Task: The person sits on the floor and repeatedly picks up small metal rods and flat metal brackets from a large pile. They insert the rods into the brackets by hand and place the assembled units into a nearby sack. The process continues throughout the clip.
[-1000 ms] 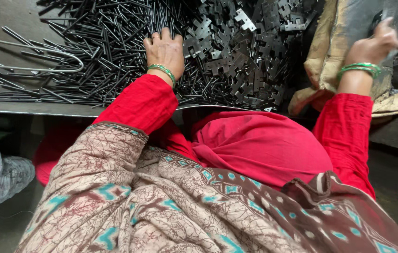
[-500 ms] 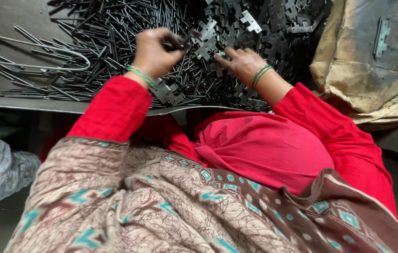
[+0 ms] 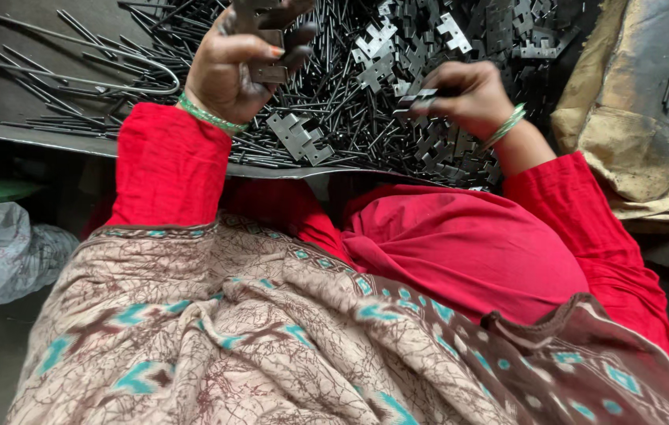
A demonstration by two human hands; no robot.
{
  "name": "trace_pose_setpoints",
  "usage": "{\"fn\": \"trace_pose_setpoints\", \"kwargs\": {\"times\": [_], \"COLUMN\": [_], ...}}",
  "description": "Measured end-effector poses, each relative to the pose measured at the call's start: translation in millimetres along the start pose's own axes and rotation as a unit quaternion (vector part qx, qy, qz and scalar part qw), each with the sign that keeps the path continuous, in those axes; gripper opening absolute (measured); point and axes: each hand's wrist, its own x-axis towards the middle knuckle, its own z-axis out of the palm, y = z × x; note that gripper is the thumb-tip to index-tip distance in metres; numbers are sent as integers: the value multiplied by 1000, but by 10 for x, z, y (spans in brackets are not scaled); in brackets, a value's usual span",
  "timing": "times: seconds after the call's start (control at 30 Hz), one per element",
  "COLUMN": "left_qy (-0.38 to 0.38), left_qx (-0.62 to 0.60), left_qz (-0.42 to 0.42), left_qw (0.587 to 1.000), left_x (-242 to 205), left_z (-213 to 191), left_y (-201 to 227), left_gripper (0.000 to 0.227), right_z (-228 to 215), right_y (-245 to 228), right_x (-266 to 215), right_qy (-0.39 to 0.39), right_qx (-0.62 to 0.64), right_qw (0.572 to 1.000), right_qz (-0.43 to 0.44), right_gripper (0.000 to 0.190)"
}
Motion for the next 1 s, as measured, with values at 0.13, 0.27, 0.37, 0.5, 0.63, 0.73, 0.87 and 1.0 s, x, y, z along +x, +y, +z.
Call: {"fn": "trace_pose_setpoints", "kwargs": {"times": [0.13,0.27,0.37,0.5,0.63,0.73,0.87,1.0], "left_qy": [134,47,-2,-15,37,104,119,184], "left_qx": [156,756,848,872,716,283,114,-10], "left_qz": [-68,-55,0,11,-99,-84,-26,-69], "left_qw": [976,651,530,489,690,950,986,980], "left_x": [410,590,591,583,565,481,212,198], "left_z": [99,115,81,33,-141,-290,-289,46], "left_y": [-497,-1258,-1565,-1598,-1267,-963,-613,-734], "left_gripper": [37,52,28,15,22,14,17,23], "right_z": [-139,-151,-180,-213,-177,-21,214,487], "right_y": [-217,-252,-145,26,95,112,-108,-554], "right_x": [25,49,53,-2,31,57,233,441], "right_qy": [97,111,101,112,154,183,126,97], "right_qx": [421,442,425,503,571,505,398,122], "right_qw": [899,883,891,850,797,821,896,986], "right_qz": [79,111,122,110,125,194,152,-53], "right_gripper": [7,8,8,10,10,28,32,29]}}
